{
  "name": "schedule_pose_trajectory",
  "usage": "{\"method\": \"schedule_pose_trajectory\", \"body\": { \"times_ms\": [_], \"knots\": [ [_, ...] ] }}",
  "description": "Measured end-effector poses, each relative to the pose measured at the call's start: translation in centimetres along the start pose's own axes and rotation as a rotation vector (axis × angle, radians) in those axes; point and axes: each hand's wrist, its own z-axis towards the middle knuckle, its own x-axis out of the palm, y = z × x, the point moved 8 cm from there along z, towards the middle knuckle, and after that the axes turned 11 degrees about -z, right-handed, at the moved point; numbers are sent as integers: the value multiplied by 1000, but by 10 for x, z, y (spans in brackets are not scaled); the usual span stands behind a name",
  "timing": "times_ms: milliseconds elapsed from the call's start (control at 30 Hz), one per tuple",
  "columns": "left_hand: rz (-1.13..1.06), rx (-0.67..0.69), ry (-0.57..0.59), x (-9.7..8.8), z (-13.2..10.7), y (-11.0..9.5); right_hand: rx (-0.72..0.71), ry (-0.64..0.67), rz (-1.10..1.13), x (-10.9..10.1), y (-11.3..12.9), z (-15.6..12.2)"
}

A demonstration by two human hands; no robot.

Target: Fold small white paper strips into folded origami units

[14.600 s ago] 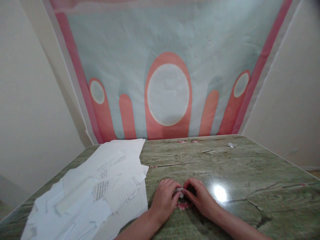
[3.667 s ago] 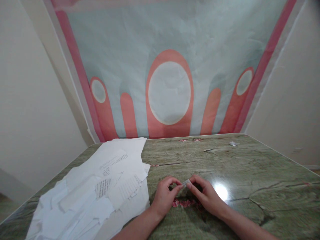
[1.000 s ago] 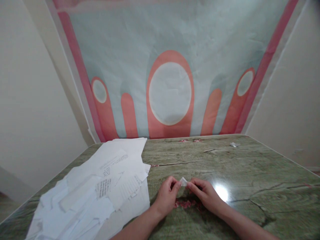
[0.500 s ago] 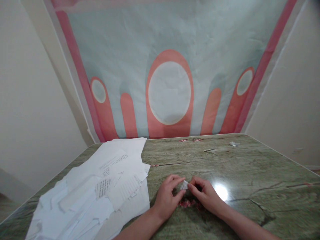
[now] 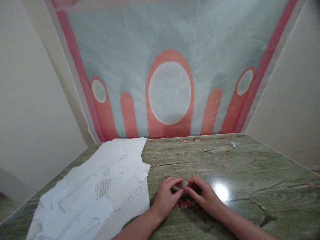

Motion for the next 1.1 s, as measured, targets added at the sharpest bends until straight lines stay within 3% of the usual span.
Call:
{"method": "schedule_pose_trajectory", "body": {
  "times_ms": [333, 733, 1100],
  "knots": [
    [-24, -48, 16, 1, 0, 5, -33, -15, -24, -2, 1, 0],
    [-101, -172, -28, -1, -1, 26, -71, -12, -52, 0, -1, 0],
    [-58, -196, -14, 1, -2, 24, -99, -14, -64, 2, 0, -1]
  ]
}}
